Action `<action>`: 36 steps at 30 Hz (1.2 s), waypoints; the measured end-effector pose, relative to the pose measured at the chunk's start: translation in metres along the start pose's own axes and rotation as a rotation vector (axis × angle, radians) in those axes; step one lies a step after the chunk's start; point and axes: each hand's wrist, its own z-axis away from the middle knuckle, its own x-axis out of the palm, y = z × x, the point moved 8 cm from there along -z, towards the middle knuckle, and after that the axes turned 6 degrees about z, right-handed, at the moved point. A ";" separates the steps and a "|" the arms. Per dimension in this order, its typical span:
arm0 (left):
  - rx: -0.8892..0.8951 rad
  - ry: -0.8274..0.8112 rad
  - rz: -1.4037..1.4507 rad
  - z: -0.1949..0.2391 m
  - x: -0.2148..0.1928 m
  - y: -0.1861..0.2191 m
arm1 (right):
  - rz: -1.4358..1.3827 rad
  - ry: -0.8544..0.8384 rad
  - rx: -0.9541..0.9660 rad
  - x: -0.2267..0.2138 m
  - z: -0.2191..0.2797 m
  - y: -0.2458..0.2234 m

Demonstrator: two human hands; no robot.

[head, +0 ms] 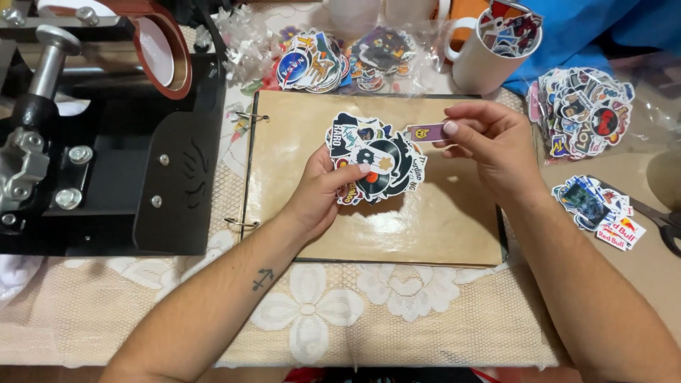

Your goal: Sorting various stickers from a plastic bag into different piles and a mug on a workspace.

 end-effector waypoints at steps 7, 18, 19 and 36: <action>-0.118 0.075 -0.027 -0.001 -0.007 -0.007 | 0.240 0.132 -0.288 -0.047 -0.005 -0.064; -0.132 0.036 -0.038 -0.003 -0.005 -0.010 | 0.992 0.359 -0.807 -0.087 -0.069 -0.090; -0.130 0.037 -0.039 -0.003 -0.005 -0.010 | 0.990 0.359 -0.807 -0.082 -0.069 -0.091; -0.062 -0.005 -0.193 0.002 0.007 -0.007 | 1.058 -0.067 -0.663 0.081 0.058 -0.076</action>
